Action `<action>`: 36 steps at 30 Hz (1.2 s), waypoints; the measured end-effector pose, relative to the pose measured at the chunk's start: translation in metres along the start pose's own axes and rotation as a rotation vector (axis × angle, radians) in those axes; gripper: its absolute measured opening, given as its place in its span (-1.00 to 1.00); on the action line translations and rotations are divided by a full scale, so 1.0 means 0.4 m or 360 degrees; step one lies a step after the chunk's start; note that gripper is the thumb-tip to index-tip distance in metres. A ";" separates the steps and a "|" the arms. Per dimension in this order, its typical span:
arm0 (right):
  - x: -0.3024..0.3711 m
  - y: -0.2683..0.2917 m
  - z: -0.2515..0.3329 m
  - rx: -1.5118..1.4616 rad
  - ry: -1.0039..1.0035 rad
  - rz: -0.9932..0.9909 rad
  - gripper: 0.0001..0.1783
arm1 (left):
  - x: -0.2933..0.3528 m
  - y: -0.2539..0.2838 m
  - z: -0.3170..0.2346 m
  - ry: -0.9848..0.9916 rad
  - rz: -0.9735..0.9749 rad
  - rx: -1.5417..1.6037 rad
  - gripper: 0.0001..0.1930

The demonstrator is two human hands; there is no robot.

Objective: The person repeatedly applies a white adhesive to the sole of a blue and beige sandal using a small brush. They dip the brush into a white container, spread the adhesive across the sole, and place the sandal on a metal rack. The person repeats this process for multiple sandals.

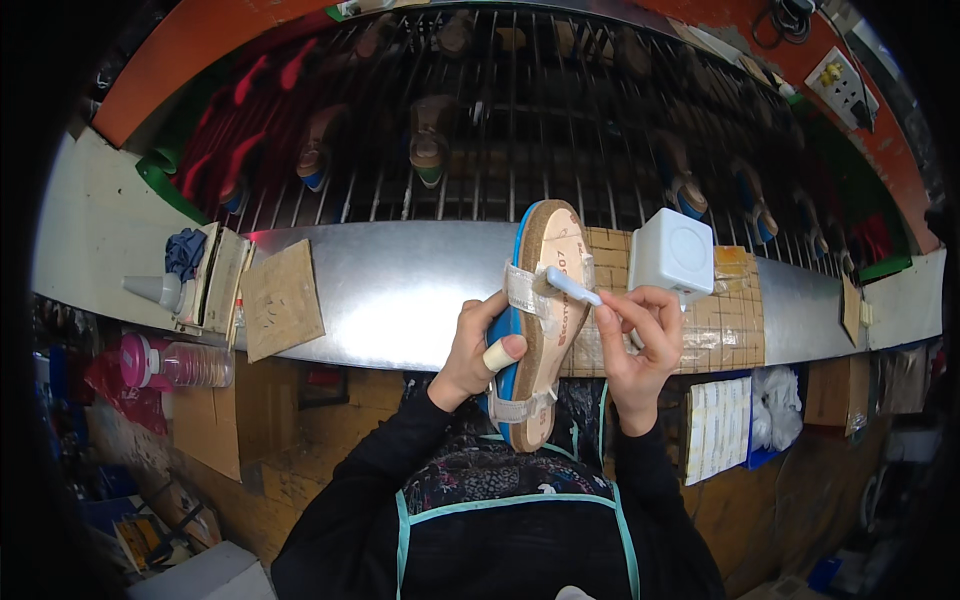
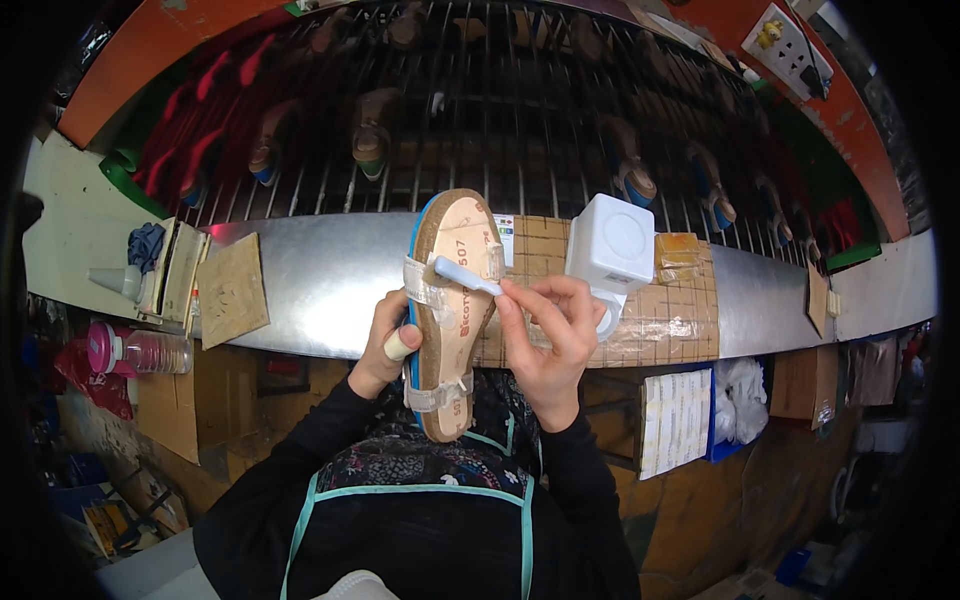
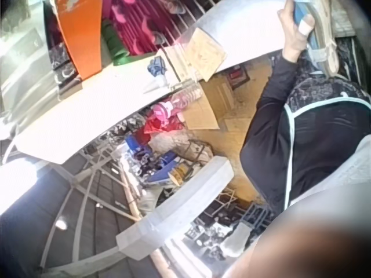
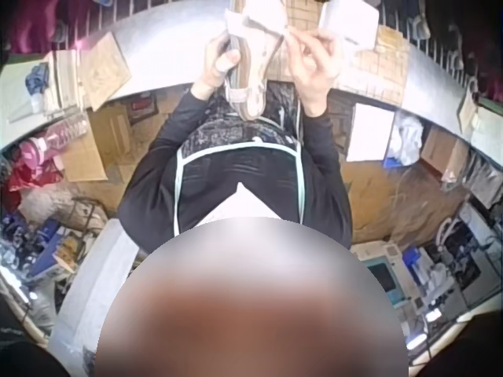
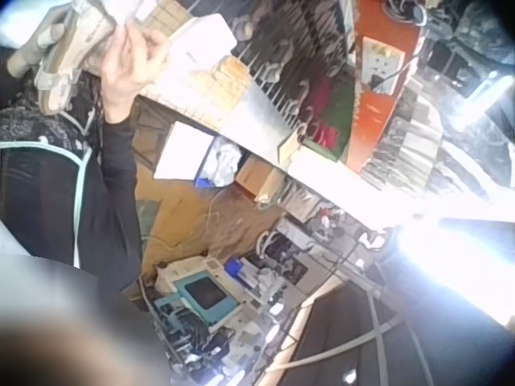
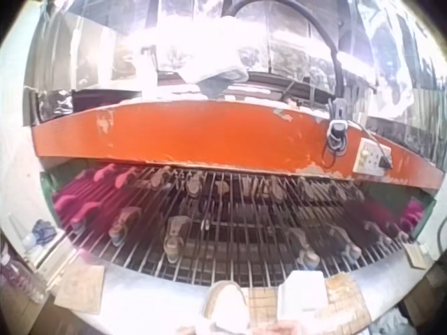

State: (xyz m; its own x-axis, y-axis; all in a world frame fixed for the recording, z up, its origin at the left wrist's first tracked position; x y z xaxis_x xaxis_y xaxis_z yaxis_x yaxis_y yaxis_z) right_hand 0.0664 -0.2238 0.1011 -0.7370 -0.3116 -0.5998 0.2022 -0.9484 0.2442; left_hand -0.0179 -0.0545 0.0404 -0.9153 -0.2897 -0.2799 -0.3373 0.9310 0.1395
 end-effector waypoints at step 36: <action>-0.019 0.020 0.004 0.0112 0.0163 -0.0023 -0.82 | -0.024 -0.019 -0.054 0.0386 0.0163 0.0309 -0.17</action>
State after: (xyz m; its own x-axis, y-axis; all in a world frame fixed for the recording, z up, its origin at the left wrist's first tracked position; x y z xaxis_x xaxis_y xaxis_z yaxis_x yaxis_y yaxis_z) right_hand 0.0726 -0.2290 0.1090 -0.6691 -0.3057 -0.6774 0.1434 -0.9475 0.2859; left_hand -0.0112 -0.0637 0.0627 -0.9760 -0.2149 -0.0360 -0.2137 0.9763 -0.0353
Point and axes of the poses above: each hand's wrist, its own x-axis away from the middle knuckle, its own y-axis out of the back of the hand, z = x × y, the point moved 2 cm from there along -x, towards the middle knuckle, and after that the axes turned 10 degrees about -x, right-handed, at the moved point
